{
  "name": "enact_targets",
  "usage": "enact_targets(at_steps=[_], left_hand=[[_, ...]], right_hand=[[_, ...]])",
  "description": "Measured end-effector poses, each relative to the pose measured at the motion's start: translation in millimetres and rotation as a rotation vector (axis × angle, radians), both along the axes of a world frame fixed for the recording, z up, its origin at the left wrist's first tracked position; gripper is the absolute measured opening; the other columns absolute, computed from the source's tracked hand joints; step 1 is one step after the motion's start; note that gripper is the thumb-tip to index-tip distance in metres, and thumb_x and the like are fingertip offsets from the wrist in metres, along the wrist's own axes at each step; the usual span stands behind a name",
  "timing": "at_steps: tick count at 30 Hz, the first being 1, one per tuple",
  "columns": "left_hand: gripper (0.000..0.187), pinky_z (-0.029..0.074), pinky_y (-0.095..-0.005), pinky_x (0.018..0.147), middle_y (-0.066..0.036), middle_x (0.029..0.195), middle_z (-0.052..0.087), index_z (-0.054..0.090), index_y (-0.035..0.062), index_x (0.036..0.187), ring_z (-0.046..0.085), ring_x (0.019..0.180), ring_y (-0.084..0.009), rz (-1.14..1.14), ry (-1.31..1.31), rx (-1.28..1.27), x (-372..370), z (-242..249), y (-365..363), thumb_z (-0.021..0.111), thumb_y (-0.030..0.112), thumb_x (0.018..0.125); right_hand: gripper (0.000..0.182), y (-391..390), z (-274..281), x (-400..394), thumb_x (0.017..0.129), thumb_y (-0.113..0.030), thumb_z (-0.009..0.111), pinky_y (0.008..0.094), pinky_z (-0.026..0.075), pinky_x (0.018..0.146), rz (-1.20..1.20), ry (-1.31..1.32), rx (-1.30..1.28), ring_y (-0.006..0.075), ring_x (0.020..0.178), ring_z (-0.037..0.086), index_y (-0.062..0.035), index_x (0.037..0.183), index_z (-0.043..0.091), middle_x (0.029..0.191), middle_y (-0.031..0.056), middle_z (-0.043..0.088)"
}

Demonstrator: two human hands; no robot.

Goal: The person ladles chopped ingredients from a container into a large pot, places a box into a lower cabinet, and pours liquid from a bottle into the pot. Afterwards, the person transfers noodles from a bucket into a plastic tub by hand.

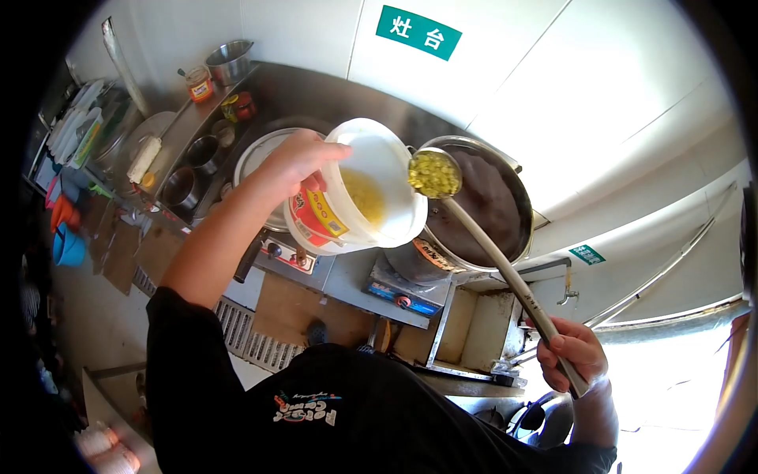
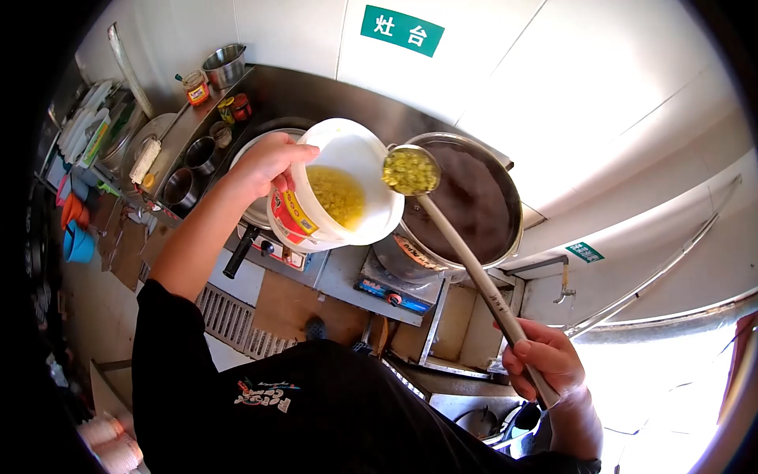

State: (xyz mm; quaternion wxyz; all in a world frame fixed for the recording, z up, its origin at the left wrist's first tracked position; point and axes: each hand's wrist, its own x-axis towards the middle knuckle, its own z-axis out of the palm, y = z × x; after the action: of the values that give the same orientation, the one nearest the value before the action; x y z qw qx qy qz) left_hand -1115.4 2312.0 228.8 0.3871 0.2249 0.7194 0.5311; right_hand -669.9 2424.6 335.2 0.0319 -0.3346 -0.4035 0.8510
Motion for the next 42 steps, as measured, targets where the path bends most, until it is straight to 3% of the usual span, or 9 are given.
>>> enact_targets(at_steps=[10, 12, 14, 16, 22, 29, 34, 36, 42], left_hand=[[0.031, 0.035, -0.0253, 0.037, -0.011, 0.068, 0.061, 0.06, -0.0036, 0.082, 0.052, 0.044, -0.0123, -0.022, 0.001, 0.021, 0, 2, 1, 0.071, 0.026, 0.078], [0.031, 0.034, -0.0255, 0.036, -0.011, 0.067, 0.06, 0.06, -0.0039, 0.081, 0.051, 0.043, -0.0121, -0.009, 0.003, 0.03, 0, 2, 0, 0.071, 0.025, 0.078], [0.032, 0.034, -0.0257, 0.036, -0.011, 0.066, 0.06, 0.06, -0.0041, 0.081, 0.051, 0.042, -0.012, -0.013, 0.002, 0.048, -1, 0, 1, 0.071, 0.026, 0.078], [0.032, 0.034, -0.0259, 0.035, -0.011, 0.065, 0.06, 0.06, -0.0042, 0.081, 0.05, 0.042, -0.012, -0.013, 0.003, 0.067, 0, 0, 1, 0.071, 0.026, 0.078], [0.032, 0.031, -0.0228, 0.03, -0.009, 0.06, 0.058, 0.054, 0.001, 0.079, 0.046, 0.037, -0.0093, 0.014, 0.066, 0.042, 5, 2, 4, 0.073, 0.026, 0.08], [0.03, 0.033, -0.0234, 0.031, -0.009, 0.063, 0.058, 0.054, 0.0021, 0.081, 0.048, 0.038, -0.0111, 0.026, 0.081, 0.063, 9, 1, 4, 0.074, 0.025, 0.079], [0.03, 0.035, -0.0228, 0.035, -0.008, 0.067, 0.059, 0.054, 0.0026, 0.084, 0.047, 0.04, -0.0105, 0.029, 0.105, 0.059, 11, 2, 4, 0.075, 0.023, 0.078], [0.03, 0.035, -0.0228, 0.035, -0.009, 0.068, 0.059, 0.054, 0.0027, 0.084, 0.047, 0.04, -0.0098, 0.033, 0.105, 0.054, 11, 4, 3, 0.075, 0.024, 0.078], [0.04, 0.041, -0.0249, 0.038, -0.013, 0.07, 0.061, 0.054, 0.0002, 0.086, 0.054, 0.043, -0.0134, 0.026, 0.094, 0.05, 5, -4, 2, 0.076, 0.03, 0.074]], right_hand=[[0.039, 4, -25, 17, 0.086, -0.011, 0.056, 0.0208, 0.042, 0.039, 0.103, -0.525, 0.78, 0.0088, 0.046, 0.052, 0.0055, 0.12, 0.051, 0.069, 0.0042, 0.054], [0.043, 3, -37, 28, 0.083, -0.009, 0.057, 0.0271, 0.047, 0.044, 0.155, -0.625, 0.919, 0.0166, 0.053, 0.059, 0.0039, 0.124, 0.049, 0.072, 0.0091, 0.058], [0.049, 4, -50, 43, 0.081, -0.007, 0.059, 0.0362, 0.051, 0.055, 0.384, -0.657, 1.693, 0.0286, 0.065, 0.064, 0.0033, 0.127, 0.045, 0.08, 0.0173, 0.062], [0.055, -1, -52, 47, 0.079, -0.005, 0.063, 0.0424, 0.051, 0.064, 0.381, -0.731, 1.714, 0.0367, 0.076, 0.065, 0.0028, 0.13, 0.043, 0.087, 0.0225, 0.063], [0.062, 3, -59, 23, 0.075, -0.003, 0.067, 0.0393, 0.051, 0.058, 0.438, -0.433, 1.948, 0.0307, 0.068, 0.064, 0.0032, 0.131, 0.043, 0.083, 0.0169, 0.062], [0.055, 29, -83, -58, 0.081, -0.011, 0.06, 0.0383, 0.049, 0.057, 0.888, -0.544, 2.156, 0.0269, 0.072, 0.064, -0.0018, 0.133, 0.043, 0.087, 0.0157, 0.061], [0.051, 41, -51, -86, 0.084, -0.011, 0.059, 0.0322, 0.05, 0.053, 0.874, -0.369, 1.725, 0.02, 0.065, 0.064, -0.0085, 0.133, 0.046, 0.076, 0.0133, 0.06], [0.042, 40, -17, -107, 0.085, -0.012, 0.059, 0.0266, 0.047, 0.046, 0.784, -0.46, 0.723, 0.0137, 0.052, 0.058, -0.0041, 0.126, 0.052, 0.069, 0.0077, 0.057], [0.021, 33, -14, -93, 0.091, -0.01, 0.053, 0.0225, 0.043, 0.039, 0.583, -0.304, 0.353, 0.0114, 0.044, 0.052, 0.0059, 0.104, 0.055, 0.069, 0.0061, 0.055]])
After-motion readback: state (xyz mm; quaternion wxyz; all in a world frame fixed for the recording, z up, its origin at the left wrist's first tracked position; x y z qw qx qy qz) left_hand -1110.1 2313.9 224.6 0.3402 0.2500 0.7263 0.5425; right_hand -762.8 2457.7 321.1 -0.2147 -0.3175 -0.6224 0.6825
